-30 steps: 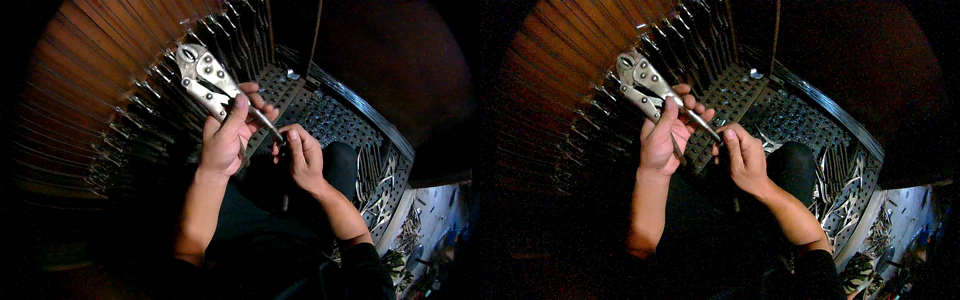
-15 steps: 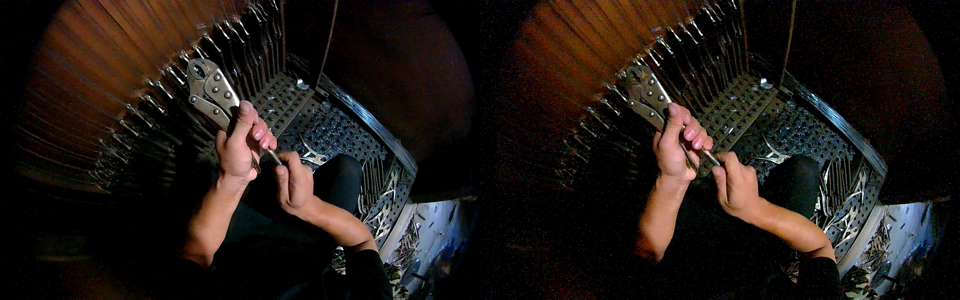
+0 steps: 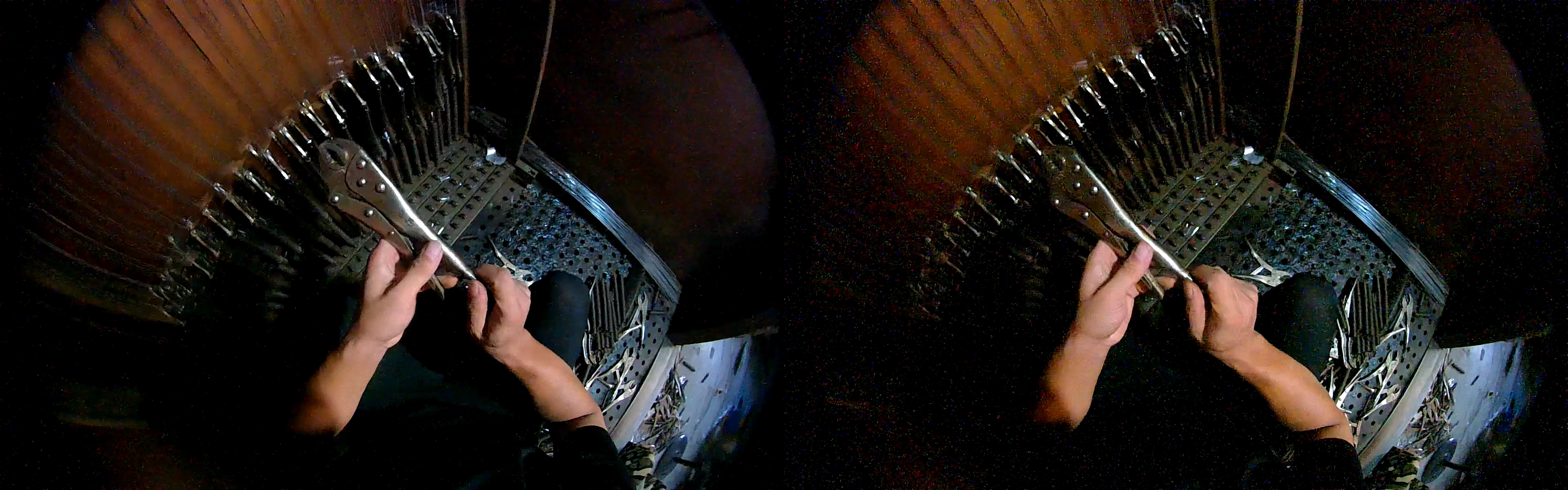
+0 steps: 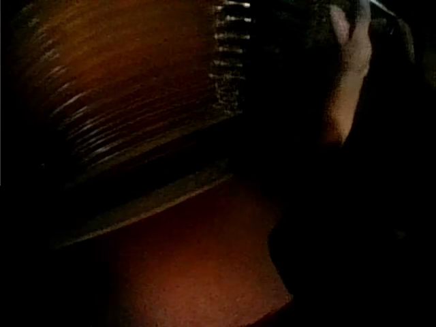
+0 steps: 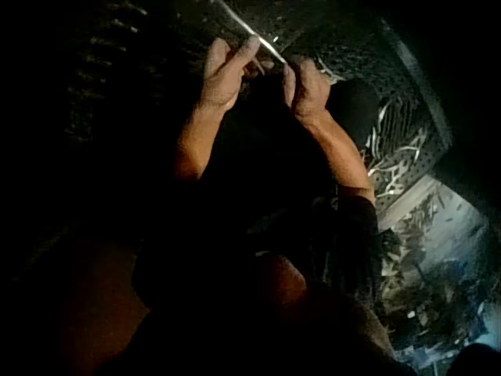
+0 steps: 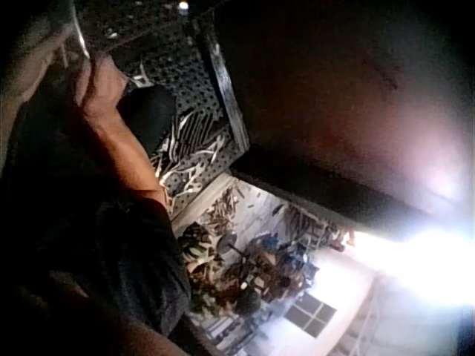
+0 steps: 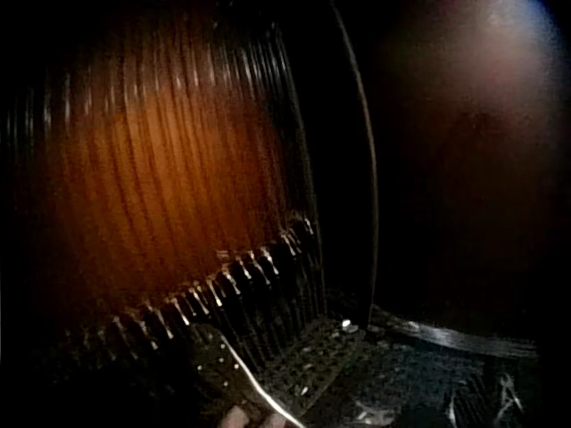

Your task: The person uses locking pliers to clamp metal rods to a radial metal frame, frequently adjusting the tension screw of the tool and moving to different points on the structure.

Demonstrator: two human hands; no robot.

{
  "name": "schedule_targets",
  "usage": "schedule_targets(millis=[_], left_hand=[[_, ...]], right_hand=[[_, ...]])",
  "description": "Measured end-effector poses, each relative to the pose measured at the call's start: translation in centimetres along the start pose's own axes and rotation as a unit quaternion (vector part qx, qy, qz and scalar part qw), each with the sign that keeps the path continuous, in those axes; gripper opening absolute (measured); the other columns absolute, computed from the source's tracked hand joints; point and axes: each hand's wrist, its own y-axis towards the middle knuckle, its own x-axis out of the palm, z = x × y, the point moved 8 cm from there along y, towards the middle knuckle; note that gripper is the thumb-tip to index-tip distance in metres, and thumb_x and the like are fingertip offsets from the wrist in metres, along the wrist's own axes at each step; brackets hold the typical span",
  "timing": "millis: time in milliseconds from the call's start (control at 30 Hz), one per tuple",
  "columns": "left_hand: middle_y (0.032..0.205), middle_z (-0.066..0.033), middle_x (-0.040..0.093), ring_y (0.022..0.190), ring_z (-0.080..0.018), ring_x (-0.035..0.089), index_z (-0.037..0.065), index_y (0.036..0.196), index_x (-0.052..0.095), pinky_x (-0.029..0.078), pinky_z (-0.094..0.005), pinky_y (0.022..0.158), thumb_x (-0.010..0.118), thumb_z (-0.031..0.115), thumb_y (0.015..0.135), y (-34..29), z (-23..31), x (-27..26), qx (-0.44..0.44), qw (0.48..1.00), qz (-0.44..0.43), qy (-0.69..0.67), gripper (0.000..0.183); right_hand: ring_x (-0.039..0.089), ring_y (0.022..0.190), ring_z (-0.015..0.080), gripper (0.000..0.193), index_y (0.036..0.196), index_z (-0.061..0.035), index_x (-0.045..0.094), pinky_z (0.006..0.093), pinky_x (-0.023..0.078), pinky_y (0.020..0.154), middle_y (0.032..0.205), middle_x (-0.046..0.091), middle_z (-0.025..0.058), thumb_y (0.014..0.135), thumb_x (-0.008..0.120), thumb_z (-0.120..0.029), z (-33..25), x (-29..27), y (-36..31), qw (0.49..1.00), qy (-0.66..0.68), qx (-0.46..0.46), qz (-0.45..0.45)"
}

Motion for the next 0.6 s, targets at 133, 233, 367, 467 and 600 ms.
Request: schedule_targets(millis=[133,233,367,467,600], left_hand=[[0.071,0.0044,0.057,0.05,-0.0046,0.045,0.007,0.105,0.061,0.037,-0.0225,0.045,0.063,0.019,0.1,0.1,-0.1,-0.4,-0.034,0.999,-0.004,0.007,0.013],[0.06,0.0102,0.045,0.045,-0.0009,0.034,0.006,0.11,0.064,0.023,-0.0207,0.042,0.065,0.021,0.099,0.7,-0.5,-1.8,0.026,0.994,-0.006,0.108,0.019],[0.064,0.0098,0.046,0.058,-0.0013,0.038,0.002,0.116,0.068,0.029,-0.0195,0.053,0.066,0.019,0.098,0.9,0.2,-0.7,0.037,0.993,-0.046,0.1,0.024],[0.072,0.0061,0.049,0.063,-0.0044,0.042,-0.001,0.127,0.062,0.033,-0.0185,0.058,0.064,0.018,0.099,1.4,-0.2,-0.9,0.044,0.99,-0.106,0.077,0.034],[0.137,-0.0148,0.053,0.13,-0.0268,0.049,0.002,0.15,0.037,0.04,-0.0431,0.108,0.058,0.013,0.098,2.7,0.4,1.4,0.024,0.959,-0.255,-0.118,0.057]], right_hand=[[0.061,0.055,0.0323,0.02,0.095,-0.0026,0.061,0.0406,0.046,0.05,0.069,0.061,0.0129,0.082,0.075,-0.008,-0.7,0.4,-0.3,0.999,-0.026,-0.04,-0.018],[0.06,0.055,0.032,0.014,0.094,-0.0013,0.06,0.0389,0.046,0.052,0.069,0.061,0.0138,0.085,0.07,-0.004,1.9,-1.2,0.6,0.999,-0.026,0.032,0.026],[0.05,0.054,0.0152,0.017,0.094,-0.0002,0.059,0.0299,0.04,0.053,0.065,0.052,0.0052,0.102,0.05,-0.013,5.2,-0.5,-1.0,0.957,0.204,0.205,0.009],[0.041,0.05,0.0124,0.031,0.099,-0.0025,0.056,0.0292,0.041,0.049,0.061,0.043,0.0017,0.105,0.047,-0.032,5.2,1.5,-0.9,0.801,0.465,0.37,-0.075],[0.037,0.045,0.0109,0.032,0.097,-0.0049,0.055,0.0286,0.04,0.044,0.059,0.042,0.0009,0.105,0.045,-0.035,6.1,3.1,-1.1,0.682,0.55,0.472,-0.103]])
